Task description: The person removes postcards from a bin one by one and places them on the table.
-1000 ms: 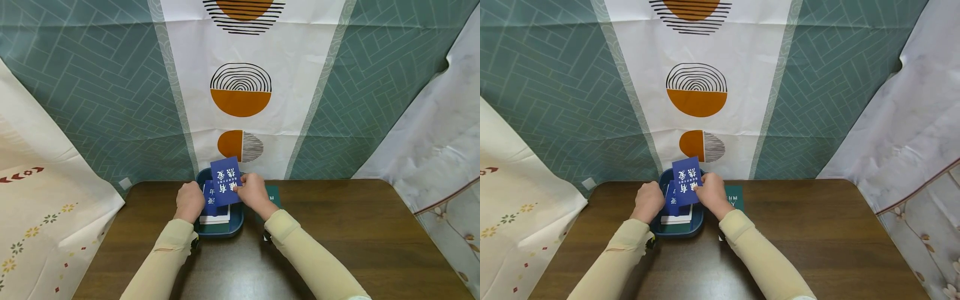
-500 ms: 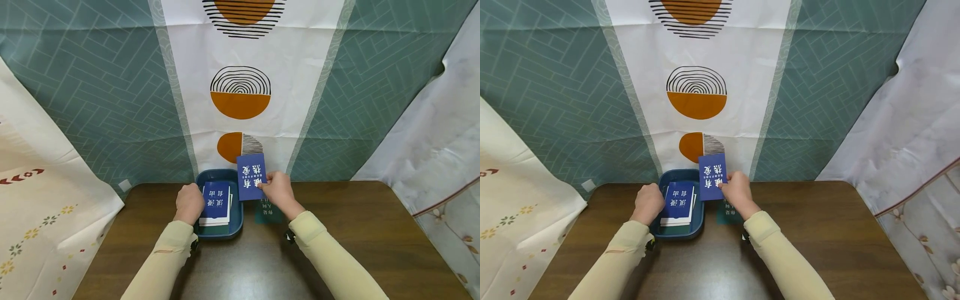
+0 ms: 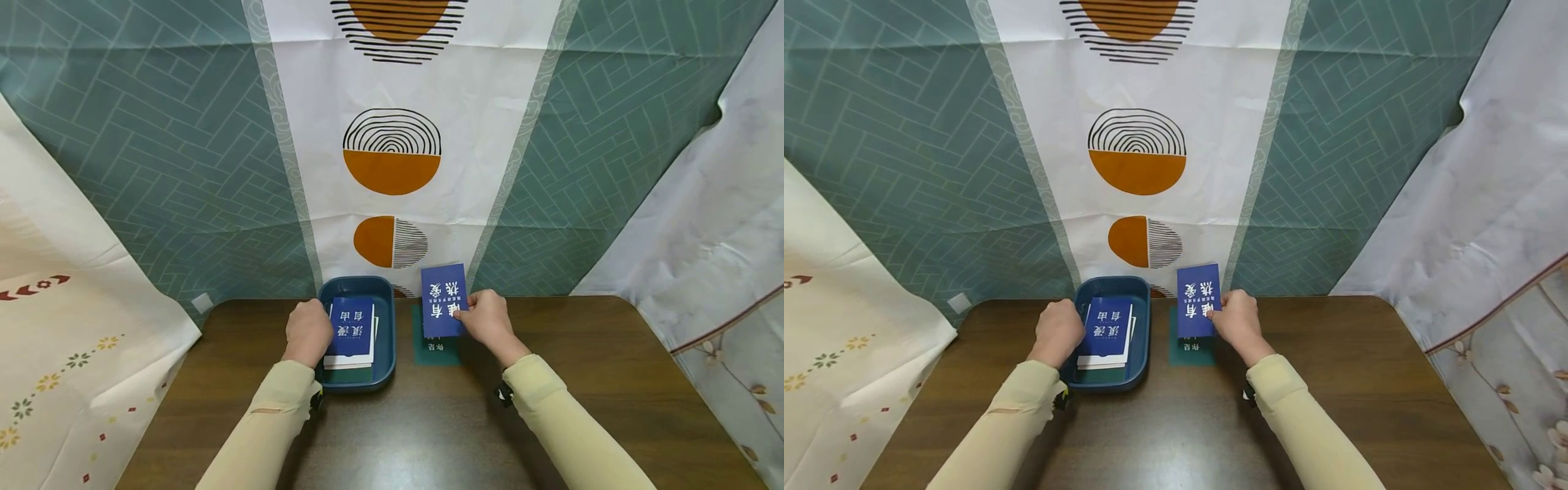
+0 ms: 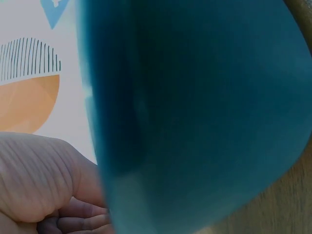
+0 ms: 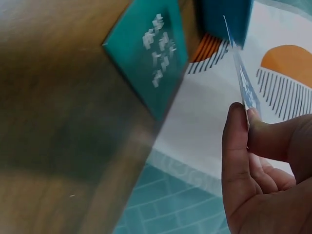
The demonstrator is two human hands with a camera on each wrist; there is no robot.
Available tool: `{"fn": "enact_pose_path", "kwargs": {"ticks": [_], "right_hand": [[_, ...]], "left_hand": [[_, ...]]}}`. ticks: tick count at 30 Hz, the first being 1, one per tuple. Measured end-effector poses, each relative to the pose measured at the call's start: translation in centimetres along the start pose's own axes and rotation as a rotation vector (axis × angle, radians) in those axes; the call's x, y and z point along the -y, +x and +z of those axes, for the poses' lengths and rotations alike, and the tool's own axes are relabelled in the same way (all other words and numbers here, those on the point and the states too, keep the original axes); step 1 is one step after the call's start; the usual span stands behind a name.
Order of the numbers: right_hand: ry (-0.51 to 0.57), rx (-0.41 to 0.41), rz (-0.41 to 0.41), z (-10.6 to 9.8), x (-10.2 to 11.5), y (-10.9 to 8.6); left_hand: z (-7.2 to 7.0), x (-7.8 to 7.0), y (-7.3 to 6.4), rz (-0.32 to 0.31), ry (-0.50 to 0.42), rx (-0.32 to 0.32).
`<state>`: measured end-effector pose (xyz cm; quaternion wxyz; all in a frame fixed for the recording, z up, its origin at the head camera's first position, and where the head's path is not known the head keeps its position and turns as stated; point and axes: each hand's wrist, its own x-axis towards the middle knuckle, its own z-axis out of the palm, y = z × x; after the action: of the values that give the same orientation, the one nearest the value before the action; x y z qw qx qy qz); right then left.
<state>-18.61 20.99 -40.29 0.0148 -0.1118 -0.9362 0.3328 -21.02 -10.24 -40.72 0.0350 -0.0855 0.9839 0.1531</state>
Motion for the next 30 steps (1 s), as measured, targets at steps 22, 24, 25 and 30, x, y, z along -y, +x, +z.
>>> {"fn": "enact_pose_path", "kwargs": {"ticks": [22,24,25,30], "right_hand": [[-0.103,0.154,0.081,1.7,-2.7,-0.5],[-0.106,0.155,0.088,1.8,-2.7,-0.5],[-0.109,0.153,0.088,1.9,-2.7,-0.5],[-0.117,0.154,0.098,2.1,-2.6,-0.4]], "left_hand": [[0.1,0.0,0.1,-0.006,-0.002,0.008],[0.1,0.0,0.2,-0.012,0.001,0.011],[0.1,0.0,0.2,-0.015,0.005,0.014],[0.1,0.0,0.2,-0.022,0.009,0.01]]}}
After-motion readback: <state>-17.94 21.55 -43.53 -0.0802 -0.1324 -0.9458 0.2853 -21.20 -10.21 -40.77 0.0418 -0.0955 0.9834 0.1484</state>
